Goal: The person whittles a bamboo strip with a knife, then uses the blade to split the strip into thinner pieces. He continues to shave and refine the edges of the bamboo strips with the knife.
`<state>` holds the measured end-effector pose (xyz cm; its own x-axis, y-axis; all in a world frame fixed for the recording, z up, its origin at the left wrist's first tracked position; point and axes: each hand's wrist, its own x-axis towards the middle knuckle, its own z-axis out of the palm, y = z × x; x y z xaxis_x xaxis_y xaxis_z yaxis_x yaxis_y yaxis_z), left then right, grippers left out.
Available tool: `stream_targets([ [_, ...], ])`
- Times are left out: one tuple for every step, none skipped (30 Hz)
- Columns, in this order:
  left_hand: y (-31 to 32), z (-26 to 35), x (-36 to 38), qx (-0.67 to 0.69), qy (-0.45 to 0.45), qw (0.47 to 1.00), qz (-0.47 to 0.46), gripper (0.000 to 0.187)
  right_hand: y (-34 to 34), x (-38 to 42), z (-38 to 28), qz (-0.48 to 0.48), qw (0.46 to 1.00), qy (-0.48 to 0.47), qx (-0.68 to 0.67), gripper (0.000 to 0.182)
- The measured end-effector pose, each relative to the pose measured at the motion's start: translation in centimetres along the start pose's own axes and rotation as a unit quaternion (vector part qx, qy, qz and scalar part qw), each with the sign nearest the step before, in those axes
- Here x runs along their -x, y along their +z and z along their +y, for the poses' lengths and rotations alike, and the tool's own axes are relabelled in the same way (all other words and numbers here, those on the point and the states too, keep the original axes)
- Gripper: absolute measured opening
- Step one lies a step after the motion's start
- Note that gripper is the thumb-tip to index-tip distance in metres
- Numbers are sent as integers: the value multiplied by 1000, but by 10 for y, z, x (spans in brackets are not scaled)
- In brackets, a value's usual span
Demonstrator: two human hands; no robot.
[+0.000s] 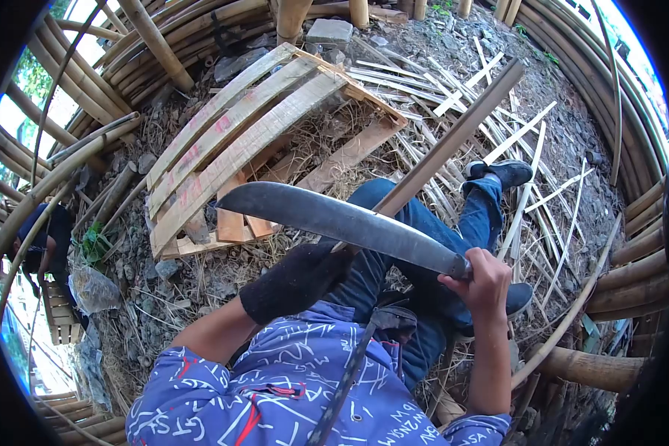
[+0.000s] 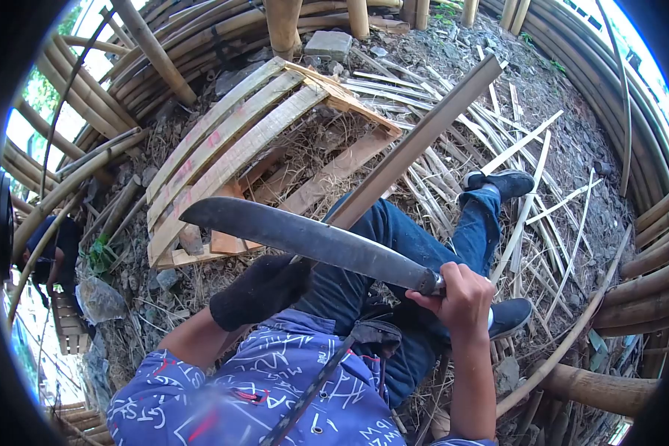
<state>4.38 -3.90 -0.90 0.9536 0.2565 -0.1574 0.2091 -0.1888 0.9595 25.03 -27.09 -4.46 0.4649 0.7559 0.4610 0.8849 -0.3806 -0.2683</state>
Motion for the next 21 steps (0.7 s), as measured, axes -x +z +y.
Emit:
stream_targets([
  [0, 5, 0, 27, -66, 997, 3, 34, 1, 2, -1, -1, 1000, 2, -1, 60],
  [2, 1, -1, 26, -65, 998, 2, 34, 1, 2, -3, 1, 1000, 4, -1, 60],
  [4, -6, -2, 63, -68, 996, 19, 35, 2, 1, -8, 3, 1000, 6, -5, 59],
  [5, -10, -3, 101, -72, 992, 37, 37, 3, 0, -13, 5, 1000, 8, -10, 58],
  [6, -6, -2, 100, -73, 992, 36, 37, 4, -2, -19, 4, 1000, 9, -11, 58],
  [6, 3, -3, 86, -75, 992, 44, 38, 5, -4, -24, 8, 1000, 14, -18, 57],
  [7, 7, -3, 73, -77, 993, 53, 39, 5, -6, -28, 11, 999, 18, -25, 57],
  [7, 5, -3, 72, -77, 993, 53, 39, 4, -8, -30, 12, 999, 18, -26, 57],
  [7, 2, -3, 60, -59, 995, 57, 39, 5, -9, -32, 11, 999, 22, -26, 57],
  [7, 0, -3, 48, -42, 996, 62, 39, 5, -10, -34, 10, 999, 27, -27, 57],
  [7, 2, -3, 46, -43, 996, 63, 39, 6, -12, -35, 11, 999, 27, -29, 57],
  [7, 8, -3, 69, -66, 993, 63, 39, 7, -13, -36, 9, 999, 25, -28, 56],
  [6, 12, -3, 92, -90, 990, 62, 39, 8, -13, -37, 7, 999, 25, -26, 56],
  [5, 14, -3, 91, -90, 990, 62, 39, 9, -14, -38, 7, 999, 25, -27, 56],
  [4, 15, -3, 83, -103, 990, 56, 38, 10, -14, -39, 11, 999, 27, -30, 56],
  [4, 16, -3, 74, -115, 989, 51, 36, 12, -14, -40, 16, 999, 28, -33, 56],
  [6, 14, -3, 73, -116, 989, 52, 36, 12, -14, -41, 16, 999, 28, -34, 56],
  [11, 12, -4, 103, -106, 987, 59, 34, 13, -15, -42, 17, 999, 28, -34, 55],
  [13, 9, -5, 134, -97, 984, 65, 32, 14, -16, -44, 18, 999, 28, -34, 55],
  [11, 8, -5, 133, -97, 984, 64, 32, 14, -16, -46, 18, 999, 29, -35, 55],
  [9, 6, -5, 121, -103, 986, 50, 30, 13, -17, -48, 17, 998, 33, -41, 54],
])
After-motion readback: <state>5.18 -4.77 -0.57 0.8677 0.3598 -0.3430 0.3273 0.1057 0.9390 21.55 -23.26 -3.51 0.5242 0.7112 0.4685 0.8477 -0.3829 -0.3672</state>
